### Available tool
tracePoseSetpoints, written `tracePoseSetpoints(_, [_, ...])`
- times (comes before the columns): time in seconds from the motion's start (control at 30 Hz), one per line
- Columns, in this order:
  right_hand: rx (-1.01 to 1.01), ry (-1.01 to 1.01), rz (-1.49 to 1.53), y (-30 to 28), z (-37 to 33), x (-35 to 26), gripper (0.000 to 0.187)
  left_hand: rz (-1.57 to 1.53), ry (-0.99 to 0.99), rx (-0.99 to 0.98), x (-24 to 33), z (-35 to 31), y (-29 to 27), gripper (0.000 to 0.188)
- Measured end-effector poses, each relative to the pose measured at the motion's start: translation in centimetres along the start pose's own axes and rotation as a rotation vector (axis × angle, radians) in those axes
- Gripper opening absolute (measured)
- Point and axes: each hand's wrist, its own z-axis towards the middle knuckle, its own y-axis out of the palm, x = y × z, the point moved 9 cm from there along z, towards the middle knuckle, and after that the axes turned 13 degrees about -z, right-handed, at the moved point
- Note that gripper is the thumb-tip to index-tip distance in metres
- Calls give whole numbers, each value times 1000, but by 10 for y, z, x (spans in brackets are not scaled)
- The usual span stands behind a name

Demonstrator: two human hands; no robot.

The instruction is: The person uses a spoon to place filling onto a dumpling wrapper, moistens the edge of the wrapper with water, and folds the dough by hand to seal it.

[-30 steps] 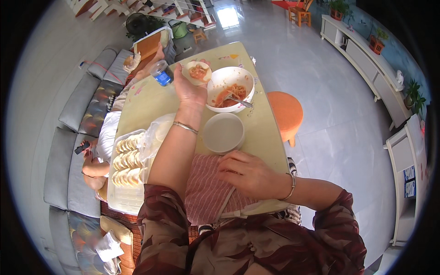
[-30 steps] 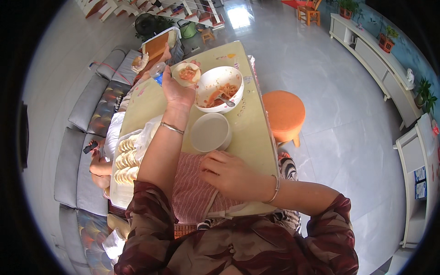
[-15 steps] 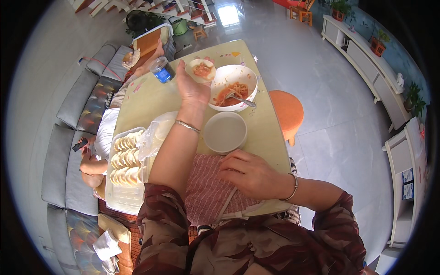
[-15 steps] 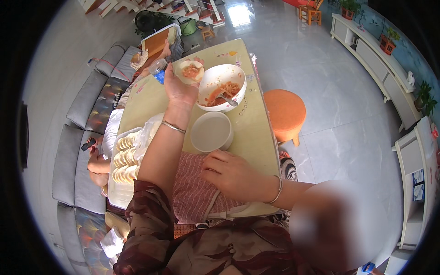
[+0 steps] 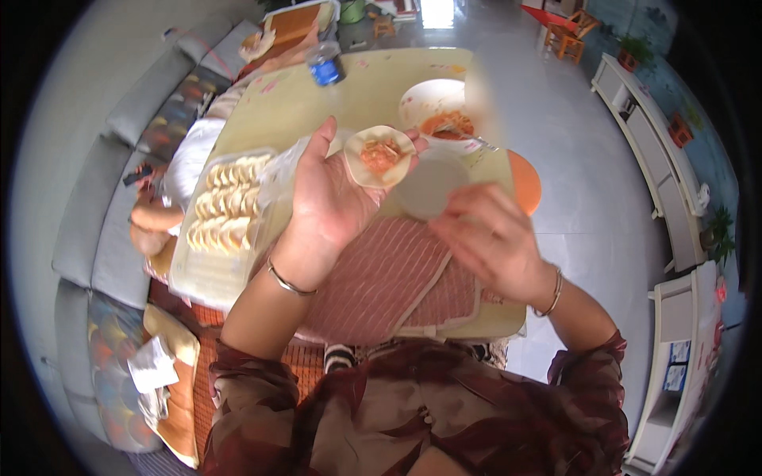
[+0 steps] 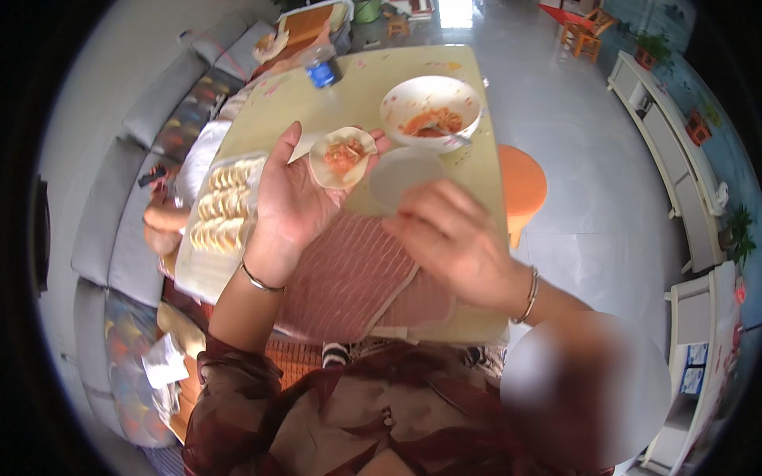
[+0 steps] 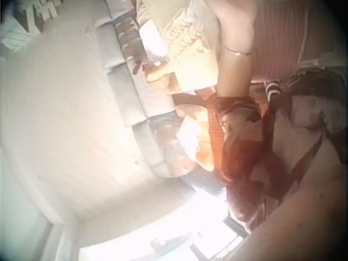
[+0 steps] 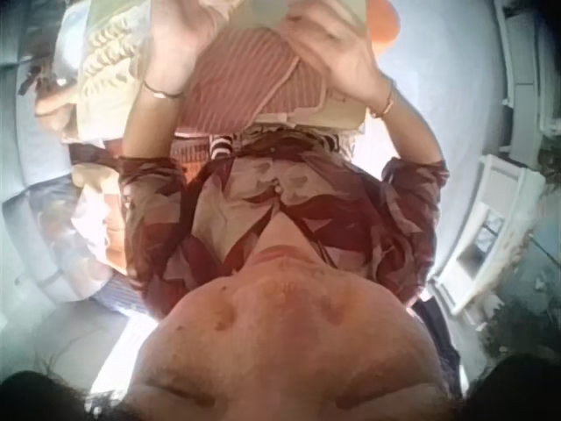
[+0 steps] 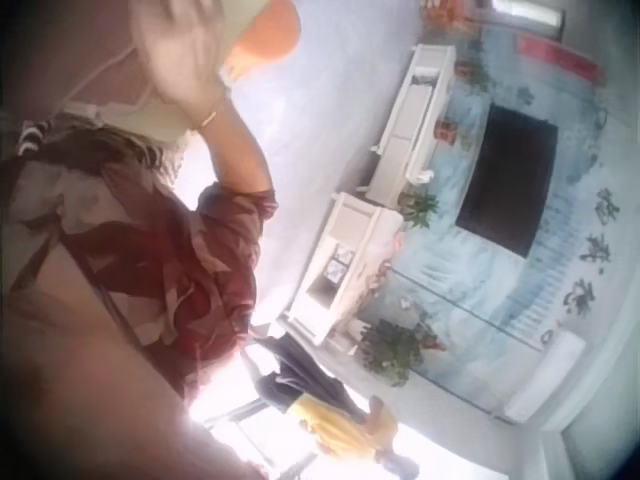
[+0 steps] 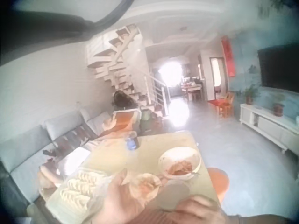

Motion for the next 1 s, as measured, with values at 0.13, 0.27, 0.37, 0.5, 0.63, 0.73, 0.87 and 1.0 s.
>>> tracePoseSetpoints(0.13, [-3,-84,17,15,15,-15,31,-28,-76,0,-14,-45,-18,64])
tracePoseSetpoints(0.27, [-22,-184,20,29,20,-39,34,-171,-80,-57,-18,-67,-40,59])
tracePoseSetpoints(0.37, [-62,-209,33,34,22,-45,37,-156,-49,14,-19,-74,-47,58])
tracePoseSetpoints(0.5, [-172,-234,51,41,25,-52,43,-199,-88,-33,-19,-78,-50,58])
tracePoseSetpoints(0.63, [-192,-229,82,49,25,-55,46,-251,-108,-99,-17,-82,-54,60])
tracePoseSetpoints(0.73, [-180,-228,86,52,25,-56,41,-247,-98,-100,-16,-85,-54,62])
tracePoseSetpoints(0.87, [-162,-219,111,52,26,-59,34,-154,-65,9,-16,-88,-58,60])
tracePoseSetpoints(1.0, [-126,-208,117,51,30,-61,26,-97,-30,18,-18,-91,-59,55])
